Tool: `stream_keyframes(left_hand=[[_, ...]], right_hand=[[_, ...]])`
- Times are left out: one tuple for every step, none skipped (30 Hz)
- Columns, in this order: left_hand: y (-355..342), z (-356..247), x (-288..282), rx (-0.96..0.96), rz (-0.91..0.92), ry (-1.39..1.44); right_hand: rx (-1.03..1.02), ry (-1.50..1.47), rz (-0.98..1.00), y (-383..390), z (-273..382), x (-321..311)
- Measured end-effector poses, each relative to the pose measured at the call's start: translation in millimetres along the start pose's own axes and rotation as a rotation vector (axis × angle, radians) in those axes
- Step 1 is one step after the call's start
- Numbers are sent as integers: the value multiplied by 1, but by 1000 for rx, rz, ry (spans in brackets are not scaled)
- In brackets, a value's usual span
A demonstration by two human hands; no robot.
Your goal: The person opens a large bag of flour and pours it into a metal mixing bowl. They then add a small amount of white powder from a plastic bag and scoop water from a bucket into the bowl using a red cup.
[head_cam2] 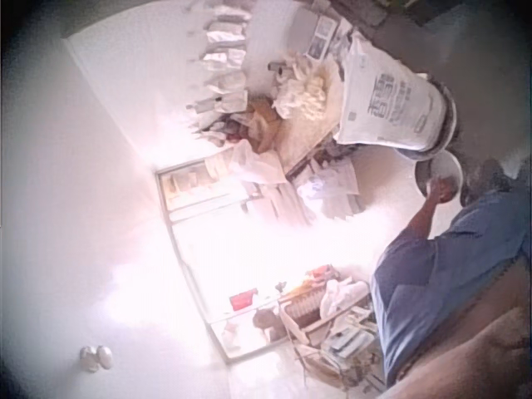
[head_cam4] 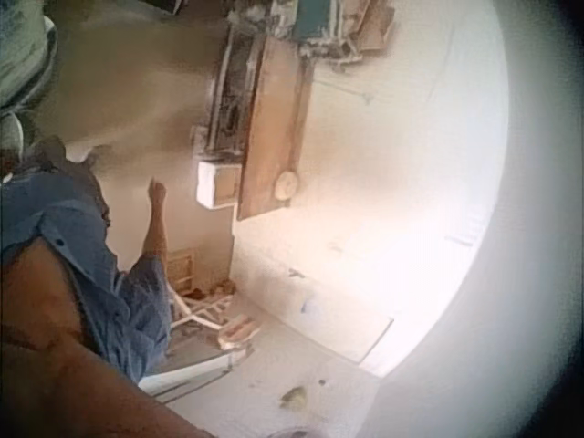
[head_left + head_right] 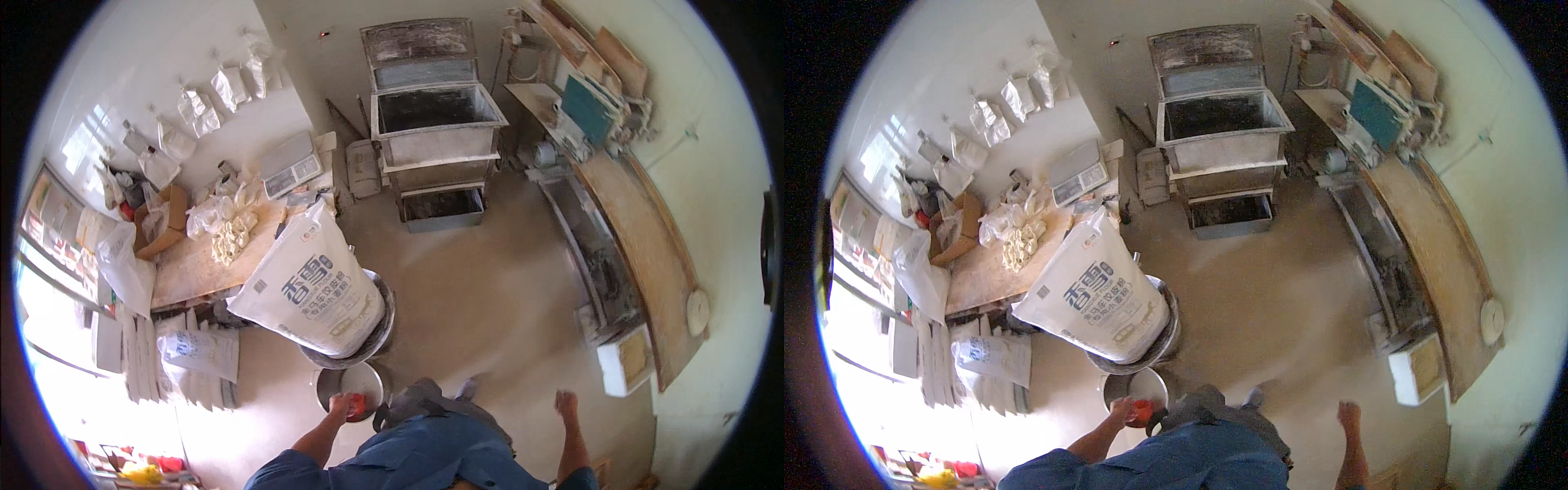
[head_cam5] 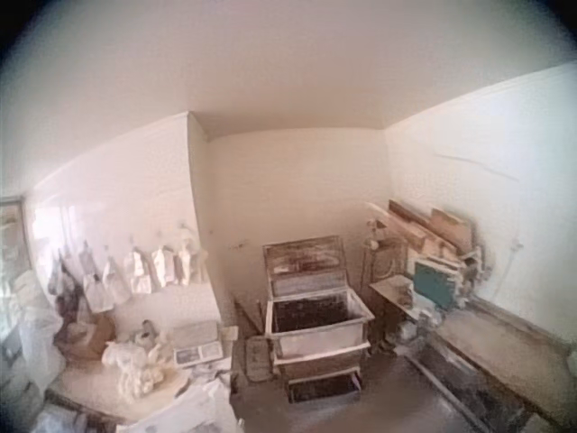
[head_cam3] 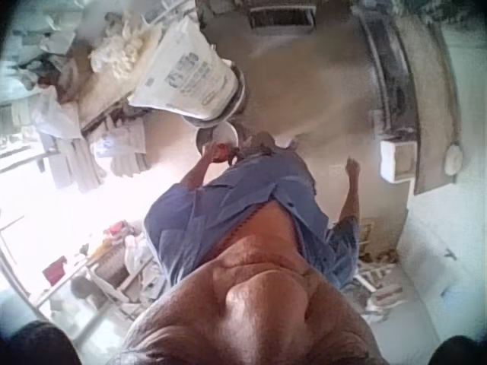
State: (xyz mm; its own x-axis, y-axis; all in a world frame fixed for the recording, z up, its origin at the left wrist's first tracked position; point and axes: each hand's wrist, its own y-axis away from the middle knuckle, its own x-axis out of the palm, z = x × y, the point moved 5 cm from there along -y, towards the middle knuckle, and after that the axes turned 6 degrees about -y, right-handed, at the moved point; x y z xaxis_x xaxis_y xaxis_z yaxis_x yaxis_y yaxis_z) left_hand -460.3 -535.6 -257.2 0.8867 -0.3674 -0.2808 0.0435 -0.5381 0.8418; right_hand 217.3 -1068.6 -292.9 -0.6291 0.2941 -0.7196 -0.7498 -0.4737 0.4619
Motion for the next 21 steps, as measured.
stream_keyframes(left_hand=[[4,5,10,27,20,12],[9,10,21,23,20,38],[8,12,32,-42,-10,63],[10,16,44,-135,-43,-82],[10,14,63,-180,-10,-147],[9,9,80,-170,-8,-136],[6,-2,98,-141,52,-84],[0,-14,114,-119,67,-223],[-8,-30,130,-105,85,-270],[-16,-47,147,-102,93,-263],[-30,-71,163,-90,105,-260],[-43,-95,178,-77,111,-248],[-56,-118,193,-68,116,-239],[-70,-147,205,-59,118,-207],[-83,-176,216,-45,120,-170],[-93,-205,227,-28,122,-122],[-102,-233,236,-16,126,-70],[-109,-262,243,-5,128,-23],[-116,-292,249,11,130,21],[-119,-318,254,24,132,49],[-124,-346,257,43,135,77]], right_hand=[[-58,-33,-111,-71,46,-23],[-250,323,-8,-136,99,-52],[-221,197,-2,-194,153,-70],[-231,208,5,-251,215,-92],[-404,-46,-57,-285,284,-99],[-558,-177,-79,-316,354,-105],[-682,-240,-89,-342,419,-109],[-666,-276,-52,-366,481,-98],[-598,-292,24,-384,529,-88],[-596,-361,101,-396,573,-74],[-568,-290,80,-407,610,-55],[-606,-269,63,-420,645,-41],[-636,-202,68,-428,664,-27],[-670,-143,68,-439,681,-13],[-652,-67,97,-458,694,-1],[-624,-151,148,-479,701,4],[-525,-220,241,-494,696,13],[-381,-283,326,-508,688,22],[-336,-275,344,-524,684,23],[-395,-328,314,-536,682,18],[-388,-342,290,-550,679,15]])
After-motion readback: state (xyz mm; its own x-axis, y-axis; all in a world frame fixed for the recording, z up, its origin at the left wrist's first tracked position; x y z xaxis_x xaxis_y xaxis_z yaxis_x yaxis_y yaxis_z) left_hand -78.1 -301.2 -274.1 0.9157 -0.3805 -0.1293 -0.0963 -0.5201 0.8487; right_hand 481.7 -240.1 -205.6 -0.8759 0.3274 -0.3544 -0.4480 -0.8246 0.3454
